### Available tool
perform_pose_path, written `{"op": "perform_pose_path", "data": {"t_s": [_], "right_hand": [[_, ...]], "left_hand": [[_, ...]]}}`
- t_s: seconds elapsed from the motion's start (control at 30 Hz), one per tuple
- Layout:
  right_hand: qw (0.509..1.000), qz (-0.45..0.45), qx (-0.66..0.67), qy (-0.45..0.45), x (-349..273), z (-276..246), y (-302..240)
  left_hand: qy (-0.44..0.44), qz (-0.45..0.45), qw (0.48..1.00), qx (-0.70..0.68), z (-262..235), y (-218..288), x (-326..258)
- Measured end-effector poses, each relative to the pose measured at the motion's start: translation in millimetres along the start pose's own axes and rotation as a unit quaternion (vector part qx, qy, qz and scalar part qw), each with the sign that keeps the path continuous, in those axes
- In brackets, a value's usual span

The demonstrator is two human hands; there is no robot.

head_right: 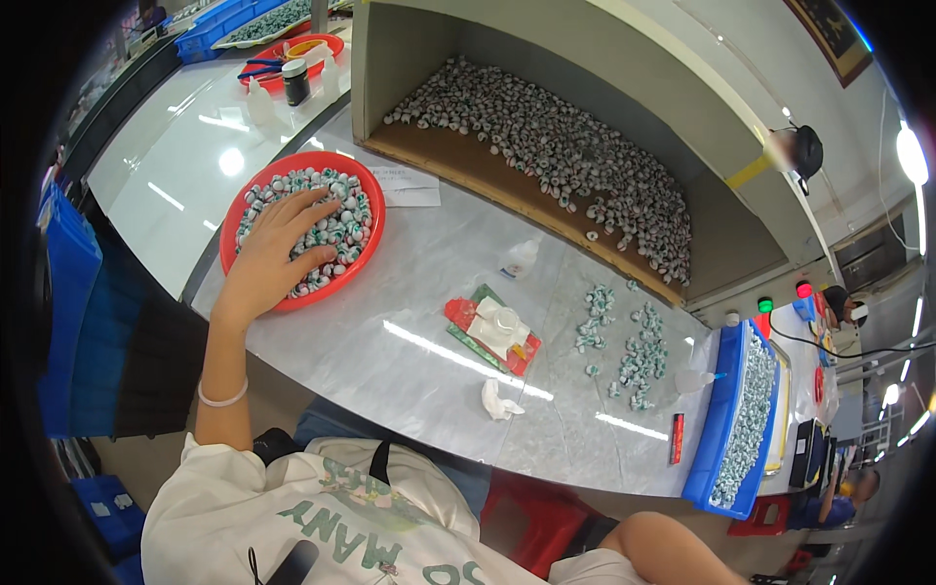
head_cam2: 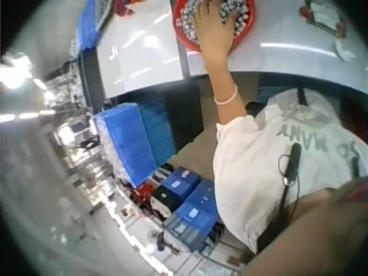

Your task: Assembling small plastic toy heads by gluing components together at a factory workstation.

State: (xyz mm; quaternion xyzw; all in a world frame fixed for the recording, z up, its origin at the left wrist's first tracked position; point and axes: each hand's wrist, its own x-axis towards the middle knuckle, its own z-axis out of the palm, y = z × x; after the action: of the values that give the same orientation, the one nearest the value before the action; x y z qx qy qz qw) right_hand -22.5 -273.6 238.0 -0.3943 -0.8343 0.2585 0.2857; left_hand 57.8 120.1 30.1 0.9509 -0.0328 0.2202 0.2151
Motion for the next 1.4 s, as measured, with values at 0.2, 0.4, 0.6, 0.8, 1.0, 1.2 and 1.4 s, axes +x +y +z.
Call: {"op": "perform_pose_path", "data": {"t_s": [0.2, 0.4, 0.6, 0.8, 1.0, 1.2, 1.4], "right_hand": [[0.928, 0.085, -0.069, 0.357, -143.0, 18.3, 57.7], [0.579, 0.661, -0.145, 0.456, -197.7, -15.2, 162.9], [0.547, 0.658, -0.349, 0.383, -248.4, -78.4, 245.9], [0.45, 0.63, -0.509, 0.376, -365.7, -105.4, 331.1], [0.345, 0.609, -0.576, 0.423, -362.5, -138.6, 398.3], [0.437, 0.6, -0.555, 0.374, -326.3, -171.4, 421.5], [0.52, 0.526, -0.586, 0.33, -292.5, -173.4, 426.3]], "left_hand": [[-0.087, 0.006, 0.996, -0.019, -28.9, 16.9, 26.1], [-0.228, 0.134, 0.964, -0.025, 16.6, 13.9, 135.6], [-0.116, 0.111, 0.981, 0.111, 128.8, -10.8, 275.8], [-0.072, 0.022, 0.99, 0.119, 206.3, 39.9, 289.5], [0.006, 0.099, 0.992, 0.076, 223.9, 34.4, 305.9], [-0.057, 0.161, 0.985, 0.034, 241.5, 43.5, 333.0], [0.03, 0.22, 0.975, 0.025, 266.0, 40.1, 332.7]]}}
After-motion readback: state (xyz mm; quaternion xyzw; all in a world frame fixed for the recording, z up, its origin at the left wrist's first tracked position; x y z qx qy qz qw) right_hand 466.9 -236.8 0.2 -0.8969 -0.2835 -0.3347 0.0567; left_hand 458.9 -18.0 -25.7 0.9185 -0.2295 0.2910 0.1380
